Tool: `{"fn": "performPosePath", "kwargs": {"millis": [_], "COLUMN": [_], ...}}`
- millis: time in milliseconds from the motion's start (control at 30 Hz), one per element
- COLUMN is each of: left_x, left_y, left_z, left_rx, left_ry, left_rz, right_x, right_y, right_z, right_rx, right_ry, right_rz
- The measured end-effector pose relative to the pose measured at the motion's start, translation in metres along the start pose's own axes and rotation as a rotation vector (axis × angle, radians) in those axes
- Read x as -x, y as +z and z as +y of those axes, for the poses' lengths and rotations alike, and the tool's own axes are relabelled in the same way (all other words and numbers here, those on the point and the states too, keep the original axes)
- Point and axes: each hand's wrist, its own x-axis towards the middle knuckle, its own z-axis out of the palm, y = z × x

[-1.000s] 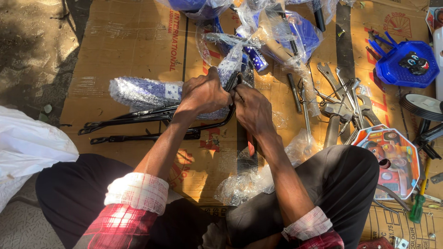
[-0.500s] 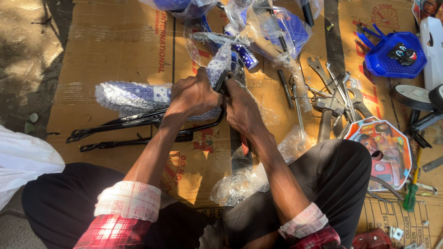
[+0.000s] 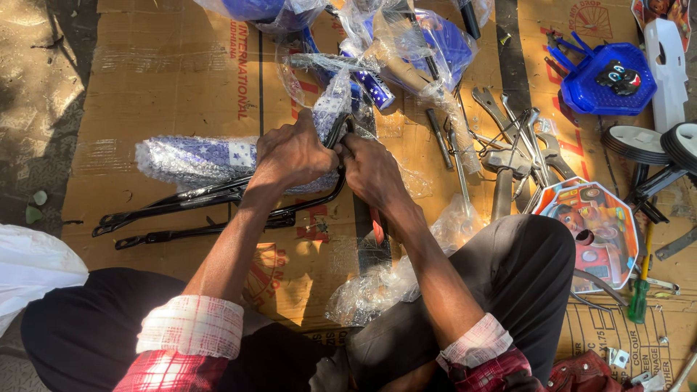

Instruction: The person sits on the ground and assembles a children's bicycle from bubble-wrapped parts. They unwrap the frame and seat, fit the seat post and handlebar assembly to the frame, and use a spanner and pliers to tighten bolts, handling small fasteners picked from the cardboard work surface.

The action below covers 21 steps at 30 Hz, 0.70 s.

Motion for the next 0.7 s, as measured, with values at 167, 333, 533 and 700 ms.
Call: {"fn": "performPosePath", "kwargs": {"millis": [167, 333, 533, 700], "left_x": [0.000, -0.003, -0.002, -0.005], "left_y": [0.004, 0.006, 0.008, 0.007], "left_z": [-0.004, -0.004, -0.005, 0.001], "left_rx": [0.014, -0.027, -0.006, -0.027], "left_ry": [0.074, 0.028, 0.084, 0.026], "left_rz": [0.070, 0.032, 0.092, 0.038], "right_x": [0.002, -0.007, 0.001, -0.004], "right_y": [0.008, 0.012, -0.001, 0.011], "right_z": [0.007, 0.002, 0.004, 0.009], "right_rx": [0.045, -0.742, -0.075, -0.171], "right_ry": [-0.196, 0.376, -0.276, 0.029], "right_rz": [0.199, -0.108, 0.219, 0.149]}}
